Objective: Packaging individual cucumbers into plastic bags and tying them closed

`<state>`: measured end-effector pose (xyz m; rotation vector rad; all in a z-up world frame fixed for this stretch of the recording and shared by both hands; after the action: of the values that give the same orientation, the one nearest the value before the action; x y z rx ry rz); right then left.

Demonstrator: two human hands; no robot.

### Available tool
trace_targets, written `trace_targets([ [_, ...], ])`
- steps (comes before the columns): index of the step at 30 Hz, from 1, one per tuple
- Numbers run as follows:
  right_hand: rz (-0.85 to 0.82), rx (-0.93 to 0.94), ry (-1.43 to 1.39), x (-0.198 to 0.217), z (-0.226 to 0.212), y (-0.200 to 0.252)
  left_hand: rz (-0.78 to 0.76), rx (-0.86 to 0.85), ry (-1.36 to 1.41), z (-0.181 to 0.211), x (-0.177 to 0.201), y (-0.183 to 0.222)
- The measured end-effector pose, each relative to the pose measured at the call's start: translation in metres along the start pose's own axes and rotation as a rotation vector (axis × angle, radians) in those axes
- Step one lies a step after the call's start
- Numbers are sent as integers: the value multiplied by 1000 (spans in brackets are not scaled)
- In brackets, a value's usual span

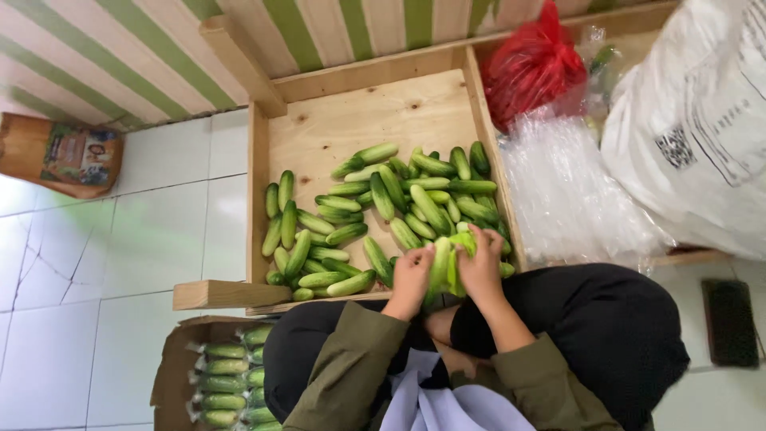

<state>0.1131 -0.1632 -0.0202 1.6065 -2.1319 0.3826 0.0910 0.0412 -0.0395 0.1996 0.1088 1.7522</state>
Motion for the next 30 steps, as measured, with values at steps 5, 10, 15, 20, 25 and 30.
trace_targets([
  [5,-150,-60,68,10,-43,20,-20,8,-23,23,9,-11],
  [10,-308,-223,-373,13,-49,48,-46,22,134,19,-2,10],
  [15,-426,-379,-479,6,-8,72,-169,-61,175,27,-35,24],
  [20,-374,-418,-740,55,-56,75,-170,-136,163,38,-66,11],
  [25,-373,-354,-944,77,-73,70,-399,-153,80,8,-157,-24],
  [30,-425,-390,-966,78,-72,71,-610,-653,-741,5,-261,-25],
])
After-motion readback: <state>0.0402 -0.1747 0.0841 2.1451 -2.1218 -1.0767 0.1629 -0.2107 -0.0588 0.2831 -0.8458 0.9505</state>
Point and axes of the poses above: each hand's wrist, its own y-axis away from the middle knuckle, its own x-axis out of the back of the hand, z = x × y, the point moved 10 cm from there along -y, towards the middle knuckle, and after that the axes turned 6 degrees about -x, right-handed, at the moved point
